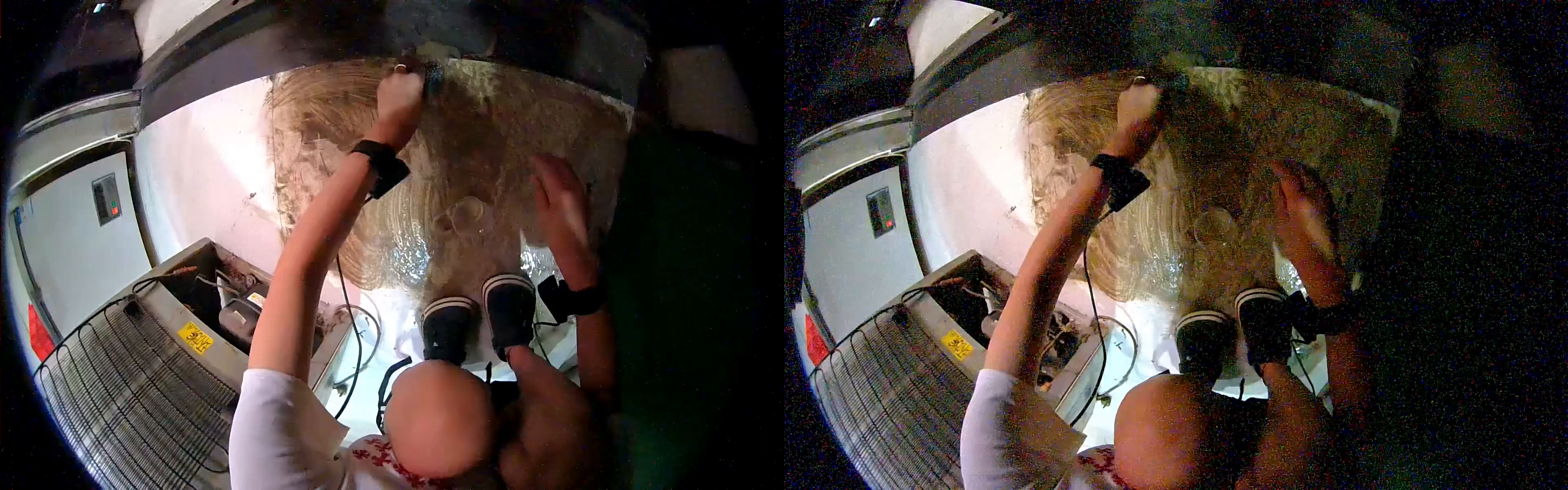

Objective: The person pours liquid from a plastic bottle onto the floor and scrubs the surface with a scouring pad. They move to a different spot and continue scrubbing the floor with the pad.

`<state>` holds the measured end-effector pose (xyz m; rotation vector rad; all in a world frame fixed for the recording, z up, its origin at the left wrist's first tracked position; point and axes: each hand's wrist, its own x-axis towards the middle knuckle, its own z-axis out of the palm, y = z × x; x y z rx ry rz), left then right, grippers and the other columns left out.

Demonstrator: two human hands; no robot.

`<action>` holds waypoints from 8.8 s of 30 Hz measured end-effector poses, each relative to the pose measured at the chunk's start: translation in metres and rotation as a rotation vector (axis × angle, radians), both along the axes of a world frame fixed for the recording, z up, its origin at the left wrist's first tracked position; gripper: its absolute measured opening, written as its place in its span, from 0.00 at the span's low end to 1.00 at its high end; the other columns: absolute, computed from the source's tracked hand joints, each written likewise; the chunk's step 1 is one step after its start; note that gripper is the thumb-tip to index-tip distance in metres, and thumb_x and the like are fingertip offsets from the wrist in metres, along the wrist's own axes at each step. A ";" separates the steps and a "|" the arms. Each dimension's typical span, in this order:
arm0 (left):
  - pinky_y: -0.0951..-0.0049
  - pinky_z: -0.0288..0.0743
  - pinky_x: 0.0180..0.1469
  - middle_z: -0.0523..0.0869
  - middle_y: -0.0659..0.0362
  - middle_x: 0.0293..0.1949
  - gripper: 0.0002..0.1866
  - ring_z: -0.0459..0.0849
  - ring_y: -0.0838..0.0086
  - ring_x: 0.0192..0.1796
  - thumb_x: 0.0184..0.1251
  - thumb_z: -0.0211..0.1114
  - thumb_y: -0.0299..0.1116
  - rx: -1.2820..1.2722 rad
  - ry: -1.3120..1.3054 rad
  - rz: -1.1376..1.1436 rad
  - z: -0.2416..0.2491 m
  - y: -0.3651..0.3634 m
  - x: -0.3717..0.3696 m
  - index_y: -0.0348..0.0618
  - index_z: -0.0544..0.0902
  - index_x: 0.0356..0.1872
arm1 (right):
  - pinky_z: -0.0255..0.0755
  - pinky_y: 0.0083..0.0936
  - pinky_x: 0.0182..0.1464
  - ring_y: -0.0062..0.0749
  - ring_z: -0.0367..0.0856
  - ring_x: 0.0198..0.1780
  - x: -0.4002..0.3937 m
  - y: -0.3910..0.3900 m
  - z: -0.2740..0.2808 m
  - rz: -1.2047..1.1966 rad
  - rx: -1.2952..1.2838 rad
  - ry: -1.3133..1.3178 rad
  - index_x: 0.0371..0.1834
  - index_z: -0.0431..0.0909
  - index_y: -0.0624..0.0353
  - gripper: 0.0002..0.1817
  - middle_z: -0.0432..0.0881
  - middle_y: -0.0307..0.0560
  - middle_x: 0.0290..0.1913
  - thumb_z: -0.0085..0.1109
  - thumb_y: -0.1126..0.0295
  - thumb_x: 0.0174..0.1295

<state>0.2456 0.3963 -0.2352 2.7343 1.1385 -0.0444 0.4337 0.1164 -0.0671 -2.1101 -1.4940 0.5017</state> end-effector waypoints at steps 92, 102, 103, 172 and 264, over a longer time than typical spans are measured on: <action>0.55 0.72 0.46 0.78 0.45 0.48 0.12 0.77 0.55 0.51 0.58 0.55 0.28 -0.036 -0.316 -0.002 0.056 -0.078 -0.067 0.39 0.81 0.42 | 0.70 0.35 0.56 0.49 0.76 0.53 0.003 -0.026 -0.007 -0.012 -0.107 -0.081 0.51 0.75 0.60 0.15 0.78 0.54 0.51 0.55 0.77 0.60; 0.56 0.74 0.30 0.83 0.46 0.27 0.05 0.82 0.50 0.30 0.51 0.59 0.28 0.001 -0.001 -0.123 0.072 -0.054 -0.023 0.37 0.81 0.23 | 0.72 0.35 0.54 0.49 0.76 0.53 0.006 -0.027 0.002 0.018 -0.055 -0.102 0.52 0.75 0.59 0.15 0.78 0.54 0.51 0.54 0.78 0.60; 0.55 0.75 0.31 0.83 0.45 0.28 0.06 0.82 0.49 0.30 0.51 0.59 0.27 -0.050 0.025 -0.095 0.075 -0.046 -0.030 0.36 0.81 0.25 | 0.72 0.35 0.54 0.49 0.76 0.53 0.006 -0.030 0.003 0.020 -0.066 -0.100 0.52 0.75 0.59 0.15 0.78 0.54 0.51 0.54 0.78 0.60; 0.59 0.74 0.42 0.80 0.49 0.40 0.15 0.78 0.52 0.44 0.56 0.61 0.26 -0.049 -0.202 0.036 0.093 -0.096 -0.166 0.43 0.81 0.46 | 0.72 0.41 0.53 0.52 0.76 0.50 -0.003 -0.030 -0.016 0.028 -0.010 -0.007 0.53 0.74 0.56 0.15 0.78 0.56 0.49 0.54 0.72 0.62; 0.62 0.75 0.43 0.83 0.49 0.35 0.12 0.81 0.54 0.42 0.49 0.67 0.31 0.199 -0.361 0.504 0.069 -0.008 -0.193 0.44 0.85 0.37 | 0.72 0.34 0.53 0.48 0.78 0.51 0.003 -0.050 -0.025 -0.115 -0.137 0.140 0.46 0.77 0.63 0.10 0.79 0.54 0.49 0.54 0.76 0.62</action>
